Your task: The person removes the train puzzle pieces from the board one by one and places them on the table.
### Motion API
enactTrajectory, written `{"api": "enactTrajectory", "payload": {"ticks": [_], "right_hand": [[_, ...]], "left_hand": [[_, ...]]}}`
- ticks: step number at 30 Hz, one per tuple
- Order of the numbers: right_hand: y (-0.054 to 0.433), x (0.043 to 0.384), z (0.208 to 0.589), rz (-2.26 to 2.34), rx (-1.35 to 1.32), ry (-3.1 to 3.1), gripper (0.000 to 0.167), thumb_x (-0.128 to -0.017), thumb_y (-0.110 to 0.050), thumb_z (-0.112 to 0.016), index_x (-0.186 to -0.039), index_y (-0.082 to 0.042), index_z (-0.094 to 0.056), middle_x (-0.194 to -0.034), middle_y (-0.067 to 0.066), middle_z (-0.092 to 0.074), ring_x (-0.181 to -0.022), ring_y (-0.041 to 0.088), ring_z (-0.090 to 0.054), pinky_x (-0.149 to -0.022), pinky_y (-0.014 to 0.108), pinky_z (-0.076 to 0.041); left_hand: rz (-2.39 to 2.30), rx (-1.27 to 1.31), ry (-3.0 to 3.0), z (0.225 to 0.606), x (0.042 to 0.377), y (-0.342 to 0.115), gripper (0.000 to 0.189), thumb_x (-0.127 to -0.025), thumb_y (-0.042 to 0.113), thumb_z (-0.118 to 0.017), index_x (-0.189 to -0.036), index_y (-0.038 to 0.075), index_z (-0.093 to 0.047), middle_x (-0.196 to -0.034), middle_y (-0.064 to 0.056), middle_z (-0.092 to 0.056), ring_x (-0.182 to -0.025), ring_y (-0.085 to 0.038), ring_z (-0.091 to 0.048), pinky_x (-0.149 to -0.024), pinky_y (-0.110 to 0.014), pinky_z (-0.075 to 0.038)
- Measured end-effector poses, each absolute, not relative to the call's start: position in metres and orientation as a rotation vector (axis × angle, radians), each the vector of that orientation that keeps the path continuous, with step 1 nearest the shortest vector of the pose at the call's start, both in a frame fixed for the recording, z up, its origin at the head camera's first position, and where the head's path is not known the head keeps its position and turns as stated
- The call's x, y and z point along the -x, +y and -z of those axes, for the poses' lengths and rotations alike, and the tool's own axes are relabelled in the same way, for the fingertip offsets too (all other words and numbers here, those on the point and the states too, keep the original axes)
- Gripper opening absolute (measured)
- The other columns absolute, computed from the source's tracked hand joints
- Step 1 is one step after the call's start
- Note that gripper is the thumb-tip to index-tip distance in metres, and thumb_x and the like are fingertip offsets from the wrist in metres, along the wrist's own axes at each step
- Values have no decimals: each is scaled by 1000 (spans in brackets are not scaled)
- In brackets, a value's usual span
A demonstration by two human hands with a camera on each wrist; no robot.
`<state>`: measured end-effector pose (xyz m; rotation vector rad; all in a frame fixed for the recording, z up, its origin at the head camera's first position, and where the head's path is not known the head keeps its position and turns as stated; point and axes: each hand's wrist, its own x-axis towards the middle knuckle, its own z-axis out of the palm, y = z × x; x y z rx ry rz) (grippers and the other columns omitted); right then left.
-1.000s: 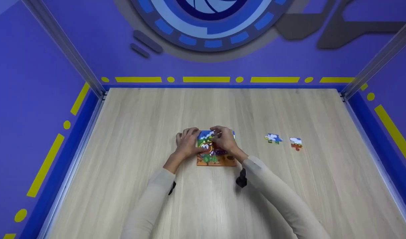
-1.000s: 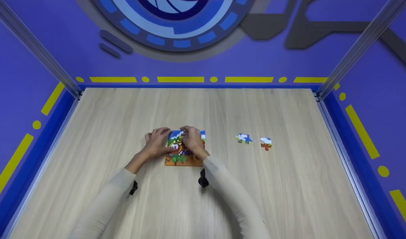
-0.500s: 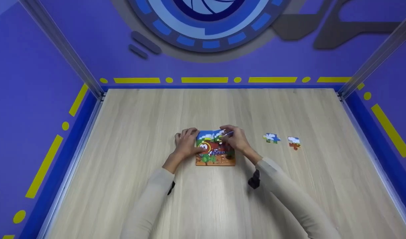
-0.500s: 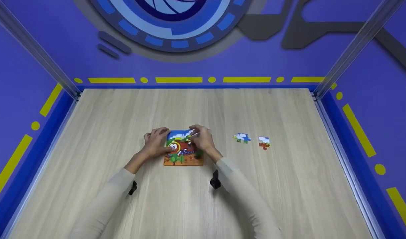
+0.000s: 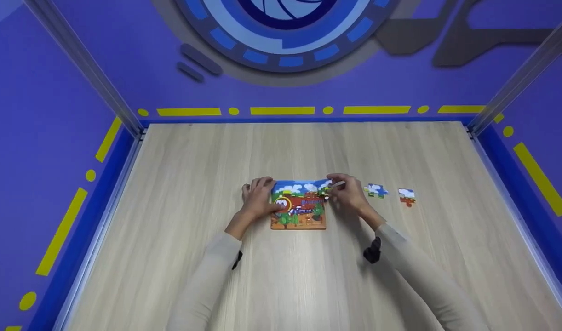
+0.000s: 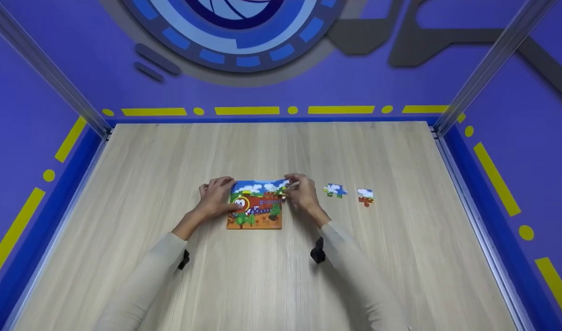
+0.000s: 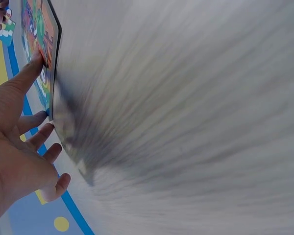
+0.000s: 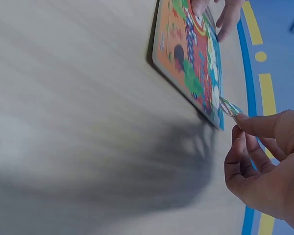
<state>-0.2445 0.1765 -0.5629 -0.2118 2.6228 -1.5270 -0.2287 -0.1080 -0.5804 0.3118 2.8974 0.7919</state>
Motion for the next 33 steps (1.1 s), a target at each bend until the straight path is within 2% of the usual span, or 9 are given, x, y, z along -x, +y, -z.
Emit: {"api": "enactTrajectory", "payload": {"ticks": [11,18,23,26,33], "right_hand": [[215,235,575,1462,134,2630,42,-91,5,-69,-133,7,-62,-117,26,-65,-98,30,-68,-72,17,-49],[227,240,579,1468,151,2637,42,-92,6,-68,-133,8,-62,-117,27,-65,-99,32,-67,-71,14,-48],[229,244,582,1390,149,2672,42,-93,5,-66,-134,8,-61,-121,27,-65,-105,33,-65,-75,14,-46],[228,245,583,1369,143,2707,40,-93,6,-65,-133,8,-61,-120,26,-66,-105,34,-64,-78,19,-47],[226,245,584,1263,165,2843,38,-95,2,-67,-132,8,-63,-117,25,-67,-105,35,-65,-90,43,-51]], "left_hand": [[-823,-350,2889,592,221,-101,82,-83,44,-81,-148,3,-52,-152,-17,-47,-142,-38,-38,-112,-68,-23],[-820,-327,2891,587,224,-106,83,-84,45,-81,-149,4,-51,-153,-16,-46,-144,-38,-36,-114,-67,-21],[-843,-309,2889,585,223,-111,82,-84,44,-82,-148,4,-51,-153,-16,-46,-144,-38,-36,-115,-67,-20],[-845,-318,2905,584,224,-113,82,-83,43,-83,-148,3,-52,-152,-17,-47,-143,-39,-37,-114,-67,-20],[-841,-318,2892,581,227,-111,82,-85,43,-82,-149,4,-50,-154,-16,-45,-145,-38,-35,-116,-66,-19]]}}
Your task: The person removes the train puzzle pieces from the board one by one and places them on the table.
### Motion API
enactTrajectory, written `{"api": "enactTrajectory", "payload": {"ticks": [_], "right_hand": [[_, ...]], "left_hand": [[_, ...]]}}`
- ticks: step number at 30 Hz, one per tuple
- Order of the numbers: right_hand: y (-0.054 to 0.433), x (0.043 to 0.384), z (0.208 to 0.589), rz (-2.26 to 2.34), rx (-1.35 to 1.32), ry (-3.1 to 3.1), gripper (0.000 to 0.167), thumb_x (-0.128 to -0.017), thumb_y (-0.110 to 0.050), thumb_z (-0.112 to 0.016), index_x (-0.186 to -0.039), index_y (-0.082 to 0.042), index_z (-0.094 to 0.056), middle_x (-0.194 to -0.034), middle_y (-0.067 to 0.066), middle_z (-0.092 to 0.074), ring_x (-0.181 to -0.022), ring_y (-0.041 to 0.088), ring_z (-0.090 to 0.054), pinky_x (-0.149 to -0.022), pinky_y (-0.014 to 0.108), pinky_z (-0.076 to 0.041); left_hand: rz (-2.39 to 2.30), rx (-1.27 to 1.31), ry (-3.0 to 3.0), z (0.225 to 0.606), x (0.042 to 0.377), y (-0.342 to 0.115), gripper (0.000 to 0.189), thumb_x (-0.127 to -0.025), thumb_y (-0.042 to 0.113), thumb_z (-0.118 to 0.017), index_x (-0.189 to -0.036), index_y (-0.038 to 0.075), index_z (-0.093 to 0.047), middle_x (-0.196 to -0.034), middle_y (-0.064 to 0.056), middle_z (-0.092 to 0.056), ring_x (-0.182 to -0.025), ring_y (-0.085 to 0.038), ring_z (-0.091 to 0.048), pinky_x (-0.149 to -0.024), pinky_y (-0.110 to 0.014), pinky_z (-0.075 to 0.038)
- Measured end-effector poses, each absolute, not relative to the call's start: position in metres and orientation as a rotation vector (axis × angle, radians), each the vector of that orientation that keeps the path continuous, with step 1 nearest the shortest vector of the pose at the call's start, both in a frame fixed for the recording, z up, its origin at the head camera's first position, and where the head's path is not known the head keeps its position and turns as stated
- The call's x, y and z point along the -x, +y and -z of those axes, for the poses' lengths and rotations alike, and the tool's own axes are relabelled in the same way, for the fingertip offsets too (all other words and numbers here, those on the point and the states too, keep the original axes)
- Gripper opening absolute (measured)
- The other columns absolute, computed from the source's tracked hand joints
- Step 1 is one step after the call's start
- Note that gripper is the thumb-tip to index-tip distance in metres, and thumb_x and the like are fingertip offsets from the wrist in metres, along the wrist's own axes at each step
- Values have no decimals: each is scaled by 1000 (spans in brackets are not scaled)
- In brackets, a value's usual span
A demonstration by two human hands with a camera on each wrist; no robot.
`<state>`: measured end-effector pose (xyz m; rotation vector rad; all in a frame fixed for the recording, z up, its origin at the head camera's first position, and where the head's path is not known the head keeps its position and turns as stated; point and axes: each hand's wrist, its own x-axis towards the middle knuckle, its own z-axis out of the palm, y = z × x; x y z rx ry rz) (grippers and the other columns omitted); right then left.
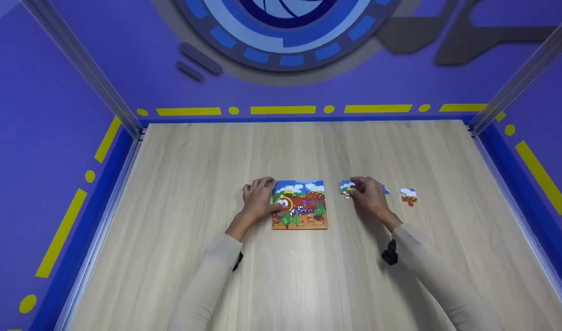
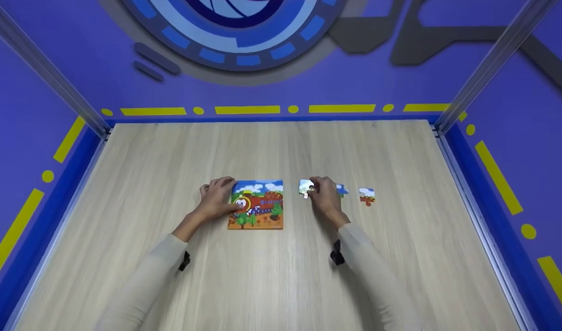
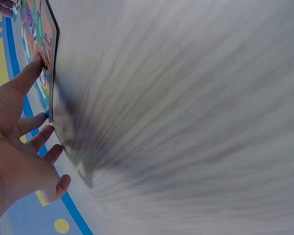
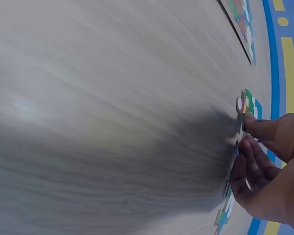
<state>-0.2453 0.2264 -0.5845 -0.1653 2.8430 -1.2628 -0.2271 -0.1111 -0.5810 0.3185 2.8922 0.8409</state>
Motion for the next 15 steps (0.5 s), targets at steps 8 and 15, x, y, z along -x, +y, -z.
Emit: {"api": "enactTrajectory", "payload": {"ticks": [8,15], "right_hand": [[223,248,586,1100,195,2900,36,-97,-3,-66,-133,6,-64,-120,26,-60,-104,36,-63,-90,51,-53],[222,251,585,1091,205,2883,34,-99,-2,-63,-132,6,-64,-121,26,-60,-105,36,-62,-91,51,-52]], "left_hand": [[-804,-334,2914,582,226,-110,83,-84,46,-81,-149,4,-51,-154,-15,-47,-145,-37,-37,-114,-66,-22],[-831,-334,2892,582,222,-109,80,-87,42,-79,-150,2,-49,-156,-16,-45,-145,-39,-35,-114,-66,-22]]}}
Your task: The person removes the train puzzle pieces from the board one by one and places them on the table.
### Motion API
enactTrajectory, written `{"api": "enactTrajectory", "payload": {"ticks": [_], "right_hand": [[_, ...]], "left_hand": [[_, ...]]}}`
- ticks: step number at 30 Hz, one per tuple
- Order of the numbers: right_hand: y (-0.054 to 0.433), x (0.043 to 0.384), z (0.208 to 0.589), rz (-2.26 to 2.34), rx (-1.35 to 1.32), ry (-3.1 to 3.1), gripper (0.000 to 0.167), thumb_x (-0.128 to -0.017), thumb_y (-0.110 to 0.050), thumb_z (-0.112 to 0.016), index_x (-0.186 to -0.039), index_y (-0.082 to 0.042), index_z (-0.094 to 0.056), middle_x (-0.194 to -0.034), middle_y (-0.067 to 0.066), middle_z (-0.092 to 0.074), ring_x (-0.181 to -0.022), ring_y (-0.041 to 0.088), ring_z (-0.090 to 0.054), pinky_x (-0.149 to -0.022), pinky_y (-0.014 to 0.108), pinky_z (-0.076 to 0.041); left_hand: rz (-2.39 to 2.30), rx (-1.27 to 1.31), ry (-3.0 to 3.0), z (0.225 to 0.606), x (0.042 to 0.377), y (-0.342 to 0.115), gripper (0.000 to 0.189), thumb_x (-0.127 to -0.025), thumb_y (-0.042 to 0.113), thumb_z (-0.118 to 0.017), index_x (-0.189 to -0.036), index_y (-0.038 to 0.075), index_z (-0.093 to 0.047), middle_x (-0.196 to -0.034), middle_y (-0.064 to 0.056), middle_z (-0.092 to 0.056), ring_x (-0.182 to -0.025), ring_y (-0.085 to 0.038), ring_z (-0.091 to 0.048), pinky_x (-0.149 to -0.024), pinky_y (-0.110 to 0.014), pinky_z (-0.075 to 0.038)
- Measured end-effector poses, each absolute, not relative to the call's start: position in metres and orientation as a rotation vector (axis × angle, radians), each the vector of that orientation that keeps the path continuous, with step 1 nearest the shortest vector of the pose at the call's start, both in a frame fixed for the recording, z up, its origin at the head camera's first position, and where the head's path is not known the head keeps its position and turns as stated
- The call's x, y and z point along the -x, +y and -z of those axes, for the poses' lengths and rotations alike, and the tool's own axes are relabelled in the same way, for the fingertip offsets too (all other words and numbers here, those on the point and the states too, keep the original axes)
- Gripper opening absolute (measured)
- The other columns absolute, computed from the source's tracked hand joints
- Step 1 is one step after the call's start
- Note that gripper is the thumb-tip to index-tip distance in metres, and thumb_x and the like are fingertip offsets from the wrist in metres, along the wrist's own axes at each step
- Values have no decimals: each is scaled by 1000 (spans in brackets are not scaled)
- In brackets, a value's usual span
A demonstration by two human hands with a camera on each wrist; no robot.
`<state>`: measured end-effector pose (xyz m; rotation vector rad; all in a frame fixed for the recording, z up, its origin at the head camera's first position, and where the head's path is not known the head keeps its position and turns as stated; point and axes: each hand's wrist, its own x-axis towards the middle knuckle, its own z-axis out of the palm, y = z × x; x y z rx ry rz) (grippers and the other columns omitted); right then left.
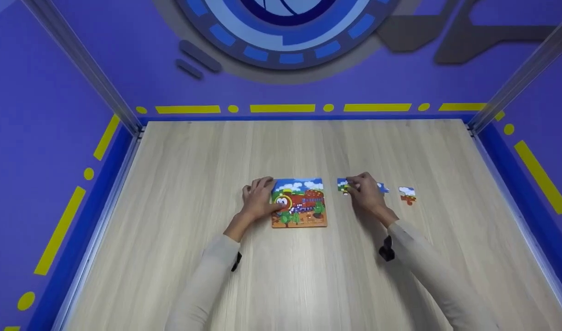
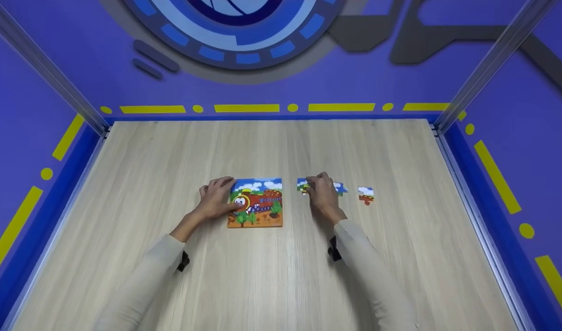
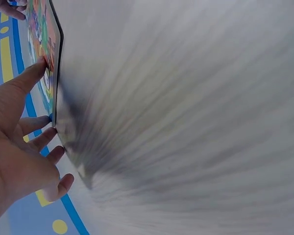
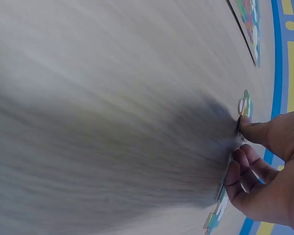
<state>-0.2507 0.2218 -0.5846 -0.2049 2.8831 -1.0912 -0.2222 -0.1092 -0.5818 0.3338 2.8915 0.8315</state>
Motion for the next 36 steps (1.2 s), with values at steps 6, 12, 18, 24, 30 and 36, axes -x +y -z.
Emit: {"api": "enactTrajectory", "payload": {"ticks": [6,12,18,24,30,36], "right_hand": [[219,248,583,1180,231,2900,28,-102,-5,-58,-127,7,-66,-112,23,-63,-97,31,-61,-83,39,-48],[206,239,577,1280,321,2822,24,-101,-5,-61,-119,7,-70,-112,23,-66,-99,31,-65,-84,40,-55],[189,230,578,1269,476,2784,21,-98,-5,-65,-114,7,-73,-109,23,-70,-100,35,-70,-88,50,-57],[174,227,579,1197,540,2708,25,-96,-5,-68,-119,5,-72,-109,19,-72,-96,28,-67,-83,37,-55],[163,224,580,1106,551,2733,31,-91,-9,-76,-119,3,-73,-101,15,-68,-85,20,-59,-71,24,-45],[152,223,582,1036,465,2749,32,-90,-9,-77,-120,1,-74,-103,13,-65,-86,19,-58,-72,27,-46]], "left_hand": [[-861,-335,2863,582,223,-111,81,-88,43,-77,-151,3,-47,-158,-17,-42,-147,-39,-32,-114,-65,-21],[-969,-359,2884,581,217,-106,73,-88,43,-77,-148,8,-54,-157,-18,-43,-149,-40,-30,-113,-68,-21],[-984,-477,2921,581,205,-82,67,-88,43,-78,-143,10,-60,-154,-20,-46,-145,-41,-34,-112,-66,-23],[-865,-461,2918,590,198,-66,76,-86,56,-75,-145,11,-57,-156,-21,-42,-145,-40,-34,-111,-65,-26],[-791,-424,2962,593,196,-63,75,-85,58,-75,-145,15,-58,-158,-19,-40,-145,-39,-35,-111,-65,-25],[-751,-382,2993,592,194,-69,75,-82,59,-78,-143,19,-60,-156,-17,-43,-144,-38,-38,-111,-66,-26]]}}
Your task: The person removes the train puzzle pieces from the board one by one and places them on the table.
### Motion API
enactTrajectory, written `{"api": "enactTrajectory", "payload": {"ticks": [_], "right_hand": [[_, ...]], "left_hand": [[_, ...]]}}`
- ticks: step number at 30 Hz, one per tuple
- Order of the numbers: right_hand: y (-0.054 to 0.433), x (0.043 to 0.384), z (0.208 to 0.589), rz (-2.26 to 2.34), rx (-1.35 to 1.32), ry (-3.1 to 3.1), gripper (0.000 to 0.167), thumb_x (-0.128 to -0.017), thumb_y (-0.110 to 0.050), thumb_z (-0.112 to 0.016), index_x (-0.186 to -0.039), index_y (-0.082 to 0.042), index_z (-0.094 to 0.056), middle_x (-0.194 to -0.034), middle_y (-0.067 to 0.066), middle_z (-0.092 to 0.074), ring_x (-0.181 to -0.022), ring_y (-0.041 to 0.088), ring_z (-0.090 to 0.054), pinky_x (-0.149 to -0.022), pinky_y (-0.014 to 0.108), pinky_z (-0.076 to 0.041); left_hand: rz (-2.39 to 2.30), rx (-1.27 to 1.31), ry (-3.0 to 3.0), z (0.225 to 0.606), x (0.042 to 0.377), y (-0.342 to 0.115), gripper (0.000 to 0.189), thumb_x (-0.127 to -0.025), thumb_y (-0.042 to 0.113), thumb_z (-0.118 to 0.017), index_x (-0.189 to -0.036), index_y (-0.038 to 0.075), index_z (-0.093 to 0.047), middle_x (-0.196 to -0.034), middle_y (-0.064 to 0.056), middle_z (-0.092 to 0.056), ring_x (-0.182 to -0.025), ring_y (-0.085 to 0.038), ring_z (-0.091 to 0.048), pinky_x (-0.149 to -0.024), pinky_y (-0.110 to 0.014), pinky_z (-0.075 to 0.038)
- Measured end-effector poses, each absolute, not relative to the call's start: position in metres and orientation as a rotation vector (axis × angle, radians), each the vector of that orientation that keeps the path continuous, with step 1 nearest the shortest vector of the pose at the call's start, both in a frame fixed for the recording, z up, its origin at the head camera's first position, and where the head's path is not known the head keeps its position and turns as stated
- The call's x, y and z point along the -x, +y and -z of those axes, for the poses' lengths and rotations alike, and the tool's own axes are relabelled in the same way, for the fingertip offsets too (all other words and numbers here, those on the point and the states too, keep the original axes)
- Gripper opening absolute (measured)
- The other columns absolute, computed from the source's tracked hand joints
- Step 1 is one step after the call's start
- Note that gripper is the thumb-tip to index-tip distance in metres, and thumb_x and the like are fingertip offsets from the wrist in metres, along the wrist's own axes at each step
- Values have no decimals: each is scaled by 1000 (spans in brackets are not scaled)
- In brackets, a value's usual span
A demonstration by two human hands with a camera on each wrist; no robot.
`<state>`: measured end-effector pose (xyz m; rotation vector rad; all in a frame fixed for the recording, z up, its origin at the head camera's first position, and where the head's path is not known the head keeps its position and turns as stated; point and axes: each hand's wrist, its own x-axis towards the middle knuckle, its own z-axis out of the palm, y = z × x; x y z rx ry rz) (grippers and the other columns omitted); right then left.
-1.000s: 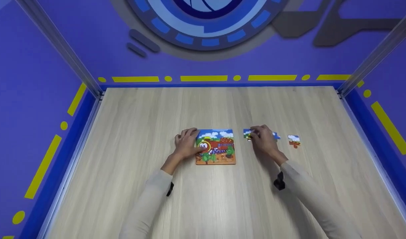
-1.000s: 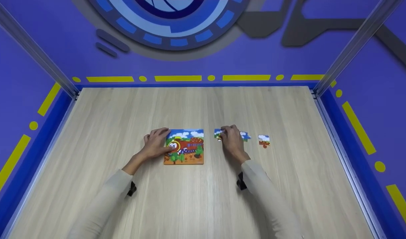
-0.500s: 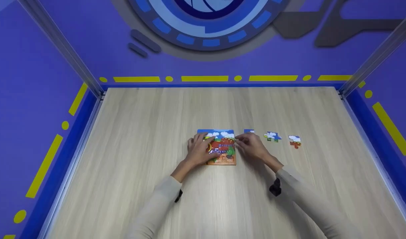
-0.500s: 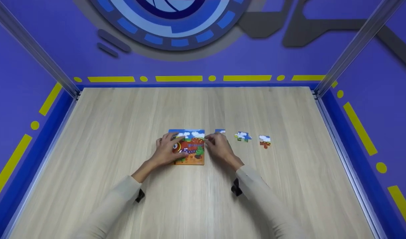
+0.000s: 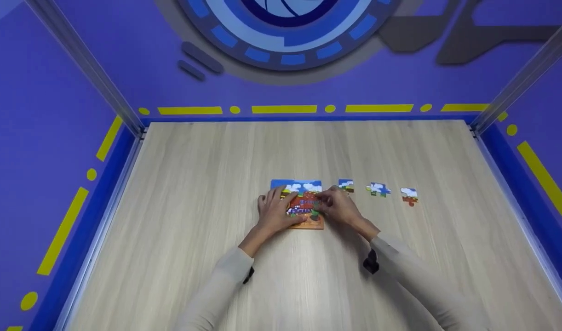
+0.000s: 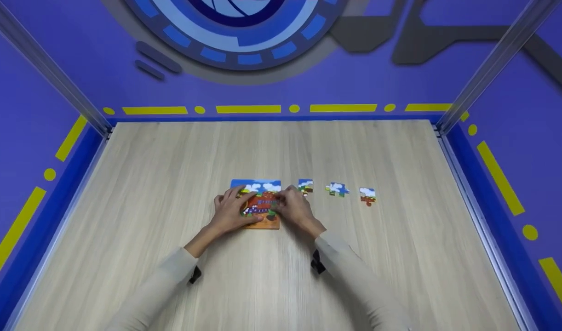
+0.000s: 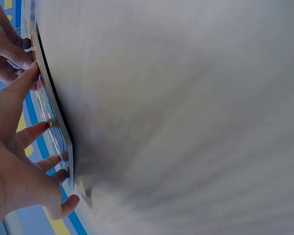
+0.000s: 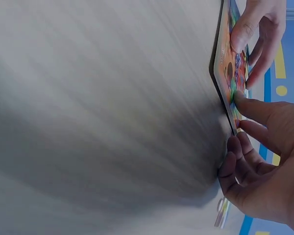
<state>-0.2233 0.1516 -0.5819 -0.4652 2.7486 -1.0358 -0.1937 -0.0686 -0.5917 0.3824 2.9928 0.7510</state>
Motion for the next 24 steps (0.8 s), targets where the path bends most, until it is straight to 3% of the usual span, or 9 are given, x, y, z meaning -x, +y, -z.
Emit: {"api": "enactTrajectory", "payload": {"ticks": [12,24], "right_hand": [[139,229,573,920,403,2754,29,-83,-13,-85,-108,-2,-78,-103,13,-67,-90,23,-60,-77,37,-51],[137,236,574,972,356,2704,26,-83,-8,-84,-106,-1,-74,-93,11,-64,-83,18,-52,-74,31,-42]], "left_hand": [[-687,-360,2927,586,196,-81,83,-76,59,-83,-146,23,-57,-160,-13,-40,-140,-35,-42,-111,-66,-26],[-685,-325,2912,586,199,-79,85,-75,59,-84,-147,25,-55,-162,-11,-38,-141,-35,-40,-113,-66,-24]]}}
